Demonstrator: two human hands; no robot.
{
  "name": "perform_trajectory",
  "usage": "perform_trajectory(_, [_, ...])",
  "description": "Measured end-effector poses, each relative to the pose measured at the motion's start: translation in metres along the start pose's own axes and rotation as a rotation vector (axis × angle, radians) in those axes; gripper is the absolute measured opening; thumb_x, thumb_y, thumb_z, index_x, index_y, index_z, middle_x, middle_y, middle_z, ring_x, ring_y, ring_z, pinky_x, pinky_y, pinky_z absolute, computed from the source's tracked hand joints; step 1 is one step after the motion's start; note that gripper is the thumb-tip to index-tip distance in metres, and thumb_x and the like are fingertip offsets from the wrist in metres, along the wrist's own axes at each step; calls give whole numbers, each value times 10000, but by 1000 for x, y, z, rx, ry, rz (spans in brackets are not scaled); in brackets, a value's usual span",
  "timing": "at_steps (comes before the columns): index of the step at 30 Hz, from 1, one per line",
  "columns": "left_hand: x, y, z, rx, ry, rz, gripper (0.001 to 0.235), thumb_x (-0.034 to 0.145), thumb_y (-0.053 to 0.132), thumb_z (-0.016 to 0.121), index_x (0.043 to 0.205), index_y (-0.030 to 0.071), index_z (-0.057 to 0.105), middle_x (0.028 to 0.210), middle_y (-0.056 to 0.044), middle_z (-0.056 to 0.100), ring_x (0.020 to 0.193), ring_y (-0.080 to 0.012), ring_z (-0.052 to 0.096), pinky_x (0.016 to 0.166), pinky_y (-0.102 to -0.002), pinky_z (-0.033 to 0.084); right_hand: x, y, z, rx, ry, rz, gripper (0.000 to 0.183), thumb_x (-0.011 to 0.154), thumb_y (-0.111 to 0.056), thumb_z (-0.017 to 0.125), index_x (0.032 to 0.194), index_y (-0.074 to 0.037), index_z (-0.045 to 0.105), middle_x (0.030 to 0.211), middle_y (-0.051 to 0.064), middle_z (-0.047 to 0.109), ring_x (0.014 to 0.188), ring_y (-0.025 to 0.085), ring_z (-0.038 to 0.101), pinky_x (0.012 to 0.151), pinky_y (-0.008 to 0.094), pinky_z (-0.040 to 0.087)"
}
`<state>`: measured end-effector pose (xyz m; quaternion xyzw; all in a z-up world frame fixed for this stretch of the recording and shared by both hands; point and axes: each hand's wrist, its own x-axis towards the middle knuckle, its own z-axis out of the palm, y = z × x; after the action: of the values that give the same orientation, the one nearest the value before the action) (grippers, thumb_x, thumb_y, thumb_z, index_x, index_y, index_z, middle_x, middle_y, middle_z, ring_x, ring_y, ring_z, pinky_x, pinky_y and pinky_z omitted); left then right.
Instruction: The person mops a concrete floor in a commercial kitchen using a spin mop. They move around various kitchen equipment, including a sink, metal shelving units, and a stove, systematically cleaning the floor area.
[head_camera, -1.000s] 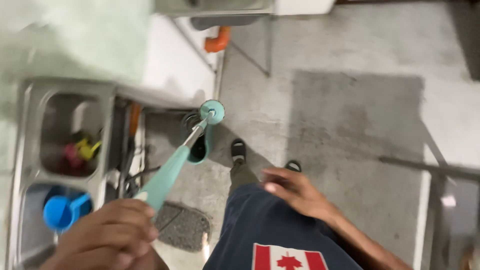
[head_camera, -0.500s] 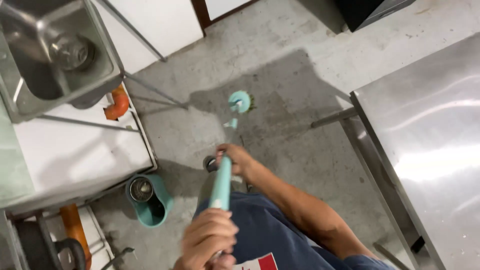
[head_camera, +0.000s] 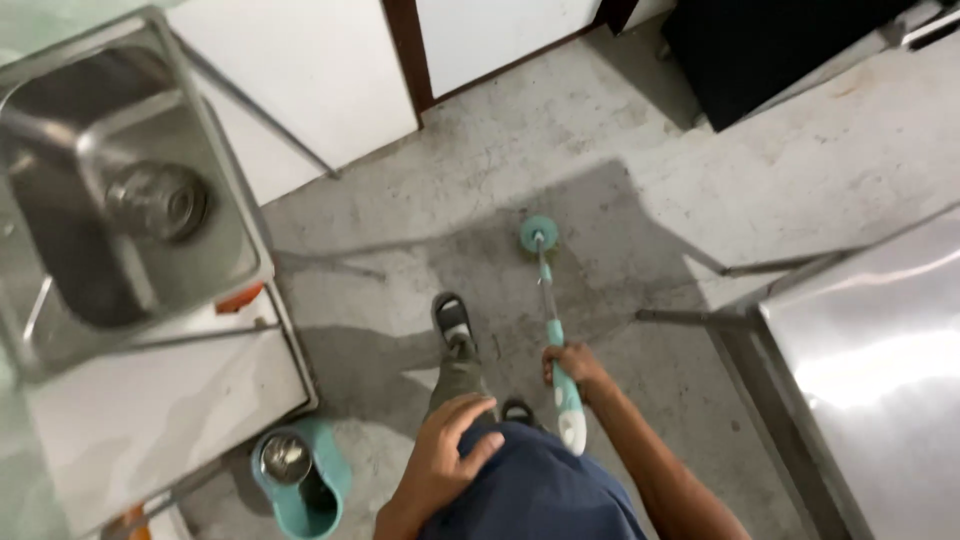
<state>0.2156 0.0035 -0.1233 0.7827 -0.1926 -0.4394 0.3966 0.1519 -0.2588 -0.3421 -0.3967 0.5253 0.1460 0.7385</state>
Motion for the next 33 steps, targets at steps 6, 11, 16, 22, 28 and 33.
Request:
perform_trajectory(6, [146, -77, -63, 38, -20, -62, 605, 999, 553, 488, 1463, 176, 581, 1483, -62, 589, 1360, -284, 554, 1089, -463, 456, 6, -78, 74, -306, 134, 8, 296, 869, 11, 636, 1156, 76, 604, 610, 156, 557, 497, 240, 518, 488, 392, 450])
perform_trajectory(11, [256, -96, -59, -214, 70, -194, 605, 1022, 599, 591, 1389, 121, 647, 1227, -210, 732, 1167, -377, 702, 983, -516, 564, -34, -137, 115, -253, 80, -40, 769, 726, -37, 780, 1445, 35, 515, 749, 231, 618, 559, 357, 689, 539, 465, 575])
perform_trajectory(16, [390, -131, 8, -358, -57, -352, 905, 959, 751, 630, 1567, 118, 414, 1279, -243, 698, 1136, -366, 718, 884, -537, 598, 12, -165, 98, -464, 99, -103, 709, 795, -136, 773, 1447, 5, 534, 698, 229, 682, 547, 333, 718, 507, 462, 599])
perform_trajectory(22, [495, -102, 46, -684, 101, -383, 851, 927, 551, 758, 1486, -13, 454, 1171, -267, 717, 1070, -393, 724, 805, -596, 591, 68, -234, 75, -641, 8, -159, 753, 752, -140, 759, 1461, -3, 545, 791, 232, 740, 589, 299, 759, 570, 444, 608])
perform_trajectory(28, [560, -52, 75, -1163, 314, -284, 319, 1004, 175, 624, 1268, 17, 539, 1057, -203, 675, 941, -296, 686, 782, -391, 579, 59, -363, 18, -769, -298, -53, 1035, 802, -291, 760, 1639, -156, 166, 1421, 216, 594, 1110, 330, 656, 928, 457, 531])
perform_trajectory(33, [594, 2, 73, -1428, 432, -324, 346, 1018, 169, 595, 1347, 90, 518, 1061, -257, 657, 893, -332, 699, 751, -402, 594, 74, -419, -7, -757, -439, 124, 1000, 895, -277, 607, 1678, -219, -12, 1213, 162, 667, 884, 249, 673, 789, 392, 502])
